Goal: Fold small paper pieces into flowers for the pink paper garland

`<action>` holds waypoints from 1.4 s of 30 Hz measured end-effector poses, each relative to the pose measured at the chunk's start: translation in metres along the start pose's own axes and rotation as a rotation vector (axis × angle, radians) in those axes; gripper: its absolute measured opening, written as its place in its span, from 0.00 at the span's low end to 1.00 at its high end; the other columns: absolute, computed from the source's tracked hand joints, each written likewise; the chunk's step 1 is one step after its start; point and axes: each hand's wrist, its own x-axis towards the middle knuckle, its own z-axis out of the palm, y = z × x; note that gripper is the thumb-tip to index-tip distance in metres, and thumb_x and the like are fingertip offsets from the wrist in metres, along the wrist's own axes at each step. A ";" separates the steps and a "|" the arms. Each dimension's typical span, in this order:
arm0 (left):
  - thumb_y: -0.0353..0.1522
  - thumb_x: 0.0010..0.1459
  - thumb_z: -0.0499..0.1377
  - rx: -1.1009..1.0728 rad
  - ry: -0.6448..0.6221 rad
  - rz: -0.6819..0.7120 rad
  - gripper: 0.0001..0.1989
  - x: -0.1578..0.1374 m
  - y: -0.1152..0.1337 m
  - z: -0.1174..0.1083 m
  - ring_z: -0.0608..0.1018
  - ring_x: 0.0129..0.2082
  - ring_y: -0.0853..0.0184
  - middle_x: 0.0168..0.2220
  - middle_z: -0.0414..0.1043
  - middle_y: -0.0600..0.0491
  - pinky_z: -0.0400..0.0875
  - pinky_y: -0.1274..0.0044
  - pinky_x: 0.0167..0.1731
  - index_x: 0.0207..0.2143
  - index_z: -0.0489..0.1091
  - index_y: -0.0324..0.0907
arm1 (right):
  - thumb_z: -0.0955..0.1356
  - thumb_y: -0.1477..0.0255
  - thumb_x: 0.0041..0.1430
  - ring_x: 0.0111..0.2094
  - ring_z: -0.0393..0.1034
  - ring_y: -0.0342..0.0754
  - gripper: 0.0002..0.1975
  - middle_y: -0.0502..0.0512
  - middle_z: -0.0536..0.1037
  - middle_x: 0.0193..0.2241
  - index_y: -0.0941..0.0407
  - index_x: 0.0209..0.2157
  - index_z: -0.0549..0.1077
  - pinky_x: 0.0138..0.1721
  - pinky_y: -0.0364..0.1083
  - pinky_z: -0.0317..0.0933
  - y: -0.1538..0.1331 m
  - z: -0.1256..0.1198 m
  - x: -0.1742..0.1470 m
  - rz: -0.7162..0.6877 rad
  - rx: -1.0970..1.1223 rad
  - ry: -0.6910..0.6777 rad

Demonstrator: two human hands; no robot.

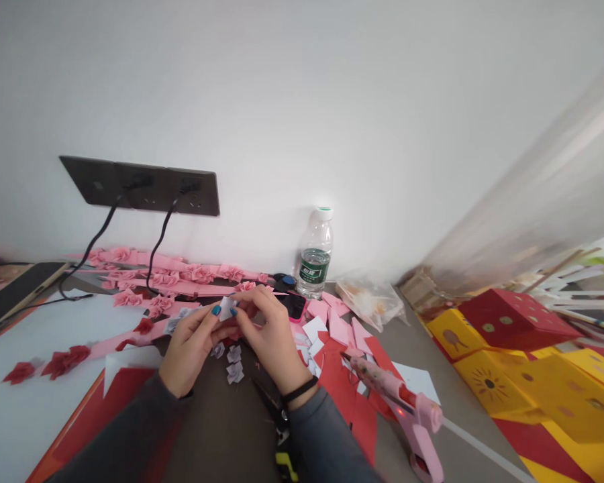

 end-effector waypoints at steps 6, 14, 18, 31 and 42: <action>0.41 0.54 0.64 0.011 0.012 0.008 0.21 0.001 -0.001 0.000 0.81 0.42 0.57 0.49 0.78 0.45 0.80 0.69 0.38 0.47 0.77 0.40 | 0.63 0.81 0.58 0.37 0.69 0.48 0.13 0.54 0.75 0.35 0.54 0.39 0.76 0.38 0.47 0.63 0.000 -0.001 0.001 0.019 0.058 0.039; 0.35 0.54 0.64 0.142 -0.057 0.023 0.21 0.000 0.000 0.000 0.81 0.44 0.58 0.43 0.81 0.46 0.76 0.68 0.48 0.50 0.76 0.40 | 0.62 0.83 0.56 0.37 0.70 0.48 0.12 0.53 0.73 0.33 0.54 0.33 0.73 0.38 0.47 0.64 0.002 0.000 0.000 -0.070 -0.111 0.086; 0.37 0.54 0.64 0.134 -0.044 0.014 0.22 0.000 -0.001 0.000 0.82 0.41 0.59 0.42 0.81 0.46 0.78 0.68 0.45 0.51 0.76 0.40 | 0.64 0.83 0.57 0.38 0.70 0.50 0.11 0.54 0.74 0.34 0.53 0.33 0.72 0.40 0.48 0.65 0.005 -0.002 -0.001 -0.123 -0.201 0.068; 0.38 0.53 0.66 -0.061 0.029 0.001 0.18 0.002 0.001 0.002 0.81 0.41 0.63 0.44 0.81 0.47 0.78 0.77 0.40 0.46 0.78 0.41 | 0.64 0.80 0.62 0.48 0.71 0.52 0.13 0.59 0.77 0.44 0.52 0.43 0.76 0.50 0.54 0.67 0.006 -0.003 -0.003 -0.252 -0.283 -0.031; 0.36 0.50 0.68 0.006 0.074 0.002 0.16 0.003 0.001 -0.002 0.82 0.31 0.67 0.31 0.82 0.50 0.75 0.81 0.32 0.40 0.75 0.38 | 0.63 0.77 0.63 0.40 0.72 0.50 0.09 0.56 0.77 0.35 0.54 0.35 0.75 0.43 0.50 0.65 -0.006 -0.004 0.001 -0.048 0.074 0.055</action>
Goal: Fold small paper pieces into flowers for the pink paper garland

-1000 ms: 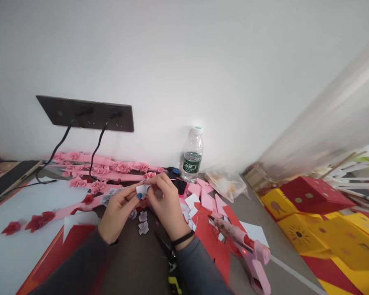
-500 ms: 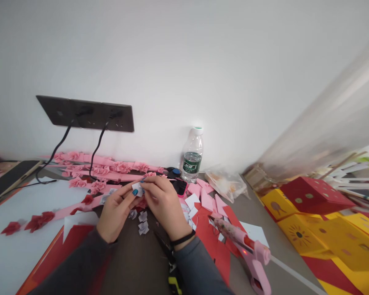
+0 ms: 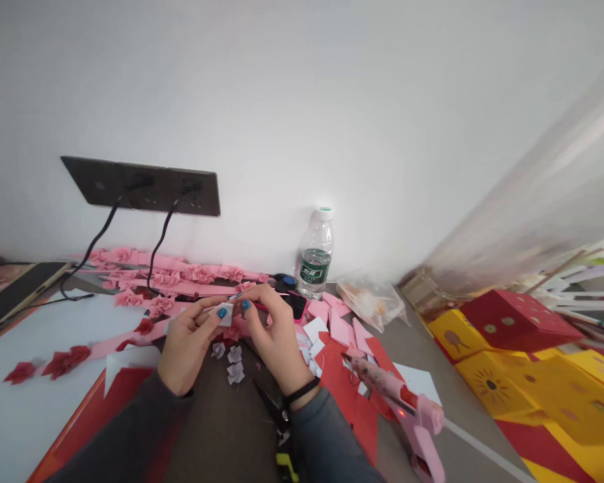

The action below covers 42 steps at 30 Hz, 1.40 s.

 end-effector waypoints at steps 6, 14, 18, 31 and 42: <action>0.37 0.55 0.65 0.122 -0.065 0.036 0.15 -0.002 0.000 -0.002 0.82 0.30 0.68 0.36 0.82 0.50 0.76 0.78 0.37 0.43 0.74 0.40 | 0.66 0.74 0.61 0.38 0.69 0.50 0.08 0.54 0.74 0.33 0.55 0.26 0.68 0.41 0.49 0.62 0.006 0.003 0.001 0.073 -0.020 -0.010; 0.35 0.57 0.64 0.192 -0.070 0.130 0.07 0.000 -0.003 -0.005 0.81 0.36 0.67 0.38 0.82 0.49 0.74 0.79 0.39 0.36 0.75 0.41 | 0.67 0.75 0.61 0.42 0.69 0.51 0.05 0.55 0.75 0.36 0.54 0.30 0.69 0.46 0.50 0.62 0.005 0.003 0.002 0.062 0.015 -0.055; 0.33 0.57 0.63 0.207 -0.080 0.202 0.05 0.000 -0.002 -0.004 0.79 0.48 0.63 0.48 0.78 0.48 0.72 0.76 0.48 0.35 0.76 0.41 | 0.66 0.75 0.61 0.47 0.68 0.52 0.04 0.57 0.74 0.41 0.54 0.32 0.70 0.50 0.51 0.60 0.004 0.003 0.001 0.043 0.011 -0.069; 0.31 0.52 0.66 0.172 -0.043 0.177 0.06 0.002 0.000 -0.005 0.77 0.30 0.72 0.30 0.75 0.56 0.72 0.84 0.31 0.33 0.72 0.41 | 0.65 0.72 0.64 0.43 0.67 0.50 0.06 0.56 0.72 0.38 0.54 0.31 0.68 0.45 0.49 0.61 0.003 0.004 0.001 0.086 0.088 -0.114; 0.35 0.54 0.66 0.174 0.009 0.207 0.07 0.001 -0.003 -0.005 0.68 0.21 0.76 0.25 0.70 0.59 0.63 0.86 0.21 0.33 0.72 0.41 | 0.65 0.68 0.65 0.40 0.67 0.49 0.09 0.55 0.72 0.34 0.55 0.29 0.67 0.43 0.48 0.61 0.004 0.006 -0.001 0.112 0.112 -0.199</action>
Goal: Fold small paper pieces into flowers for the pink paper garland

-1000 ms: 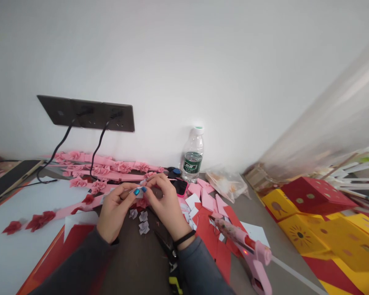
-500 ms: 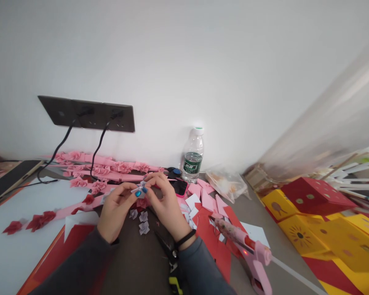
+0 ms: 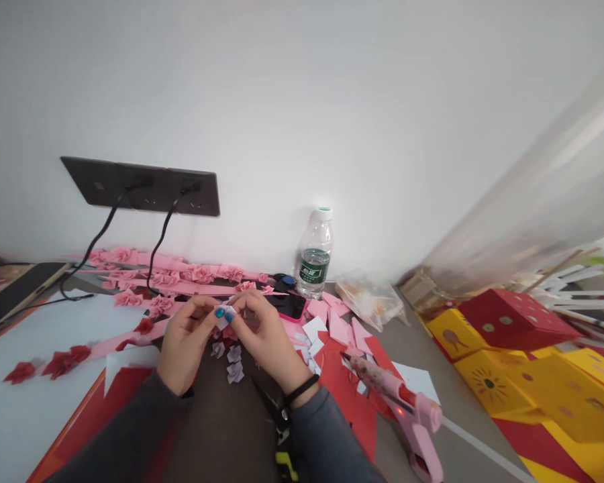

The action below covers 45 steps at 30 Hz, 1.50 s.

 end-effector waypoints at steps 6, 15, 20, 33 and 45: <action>0.37 0.58 0.61 0.064 -0.015 0.034 0.08 0.001 0.005 0.001 0.75 0.28 0.70 0.30 0.74 0.55 0.70 0.82 0.28 0.37 0.74 0.41 | 0.63 0.70 0.66 0.36 0.66 0.48 0.11 0.53 0.72 0.33 0.54 0.28 0.64 0.40 0.47 0.61 -0.002 -0.001 0.000 -0.029 -0.047 0.005; 0.32 0.53 0.63 0.157 0.021 0.135 0.05 -0.002 0.012 0.003 0.80 0.33 0.67 0.32 0.76 0.53 0.76 0.79 0.34 0.33 0.72 0.41 | 0.64 0.76 0.63 0.38 0.67 0.50 0.10 0.55 0.72 0.33 0.54 0.27 0.65 0.41 0.49 0.61 -0.002 -0.003 -0.002 -0.159 -0.254 0.030; 0.31 0.56 0.61 0.183 0.002 0.176 0.03 -0.003 0.014 0.003 0.80 0.35 0.67 0.33 0.77 0.52 0.77 0.79 0.37 0.33 0.73 0.41 | 0.64 0.79 0.61 0.36 0.67 0.48 0.11 0.53 0.71 0.31 0.54 0.26 0.63 0.40 0.48 0.62 -0.003 -0.002 -0.002 -0.144 -0.192 0.043; 0.33 0.56 0.62 0.252 -0.016 0.175 0.07 -0.002 0.009 -0.002 0.82 0.38 0.63 0.39 0.82 0.50 0.79 0.76 0.38 0.37 0.79 0.42 | 0.64 0.78 0.58 0.38 0.66 0.49 0.09 0.55 0.70 0.35 0.53 0.26 0.60 0.42 0.49 0.62 -0.001 -0.001 -0.003 -0.119 -0.271 -0.004; 0.33 0.56 0.62 0.317 0.011 0.209 0.10 -0.002 0.013 -0.004 0.84 0.39 0.61 0.41 0.83 0.52 0.81 0.73 0.41 0.39 0.81 0.45 | 0.64 0.76 0.62 0.37 0.66 0.48 0.11 0.54 0.71 0.34 0.54 0.26 0.61 0.40 0.47 0.62 -0.001 -0.002 -0.001 -0.091 -0.184 0.014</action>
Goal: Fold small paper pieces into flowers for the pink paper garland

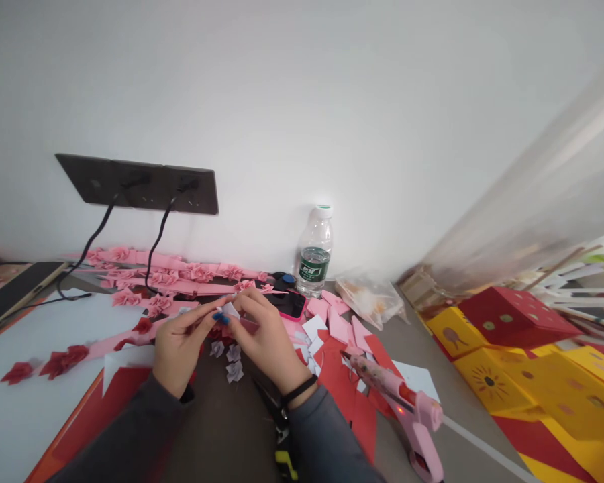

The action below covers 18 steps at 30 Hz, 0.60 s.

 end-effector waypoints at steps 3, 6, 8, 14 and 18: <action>0.33 0.57 0.61 0.025 -0.009 0.004 0.10 -0.001 -0.002 -0.001 0.83 0.41 0.60 0.42 0.82 0.52 0.79 0.71 0.44 0.40 0.81 0.45 | 0.64 0.76 0.62 0.35 0.65 0.48 0.11 0.53 0.69 0.32 0.54 0.26 0.61 0.38 0.46 0.61 0.000 0.000 0.000 0.003 -0.009 0.003; 0.33 0.58 0.61 0.034 -0.020 0.000 0.10 -0.001 -0.004 -0.002 0.83 0.43 0.59 0.43 0.82 0.52 0.79 0.69 0.46 0.41 0.81 0.45 | 0.63 0.75 0.63 0.33 0.63 0.47 0.10 0.52 0.68 0.29 0.54 0.26 0.63 0.36 0.46 0.60 -0.001 0.001 0.000 0.011 -0.027 0.004; 0.34 0.58 0.61 0.034 -0.020 0.001 0.11 -0.001 -0.005 -0.002 0.83 0.43 0.59 0.43 0.82 0.52 0.79 0.69 0.46 0.41 0.81 0.45 | 0.63 0.75 0.63 0.32 0.62 0.47 0.10 0.51 0.67 0.28 0.54 0.26 0.62 0.35 0.46 0.60 -0.002 0.001 0.001 0.005 -0.035 0.006; 0.32 0.58 0.60 -0.002 -0.037 -0.050 0.11 -0.001 -0.004 0.001 0.83 0.43 0.61 0.43 0.82 0.50 0.79 0.72 0.45 0.42 0.80 0.44 | 0.62 0.78 0.61 0.33 0.63 0.48 0.08 0.53 0.69 0.29 0.54 0.28 0.65 0.37 0.47 0.60 0.000 0.000 0.000 -0.025 -0.139 0.042; 0.31 0.56 0.61 -0.155 -0.063 -0.082 0.12 -0.003 -0.001 0.006 0.82 0.43 0.61 0.45 0.81 0.47 0.80 0.74 0.42 0.43 0.77 0.41 | 0.64 0.81 0.56 0.37 0.67 0.49 0.08 0.55 0.72 0.33 0.54 0.28 0.66 0.40 0.48 0.62 0.003 0.001 -0.001 -0.083 -0.190 0.064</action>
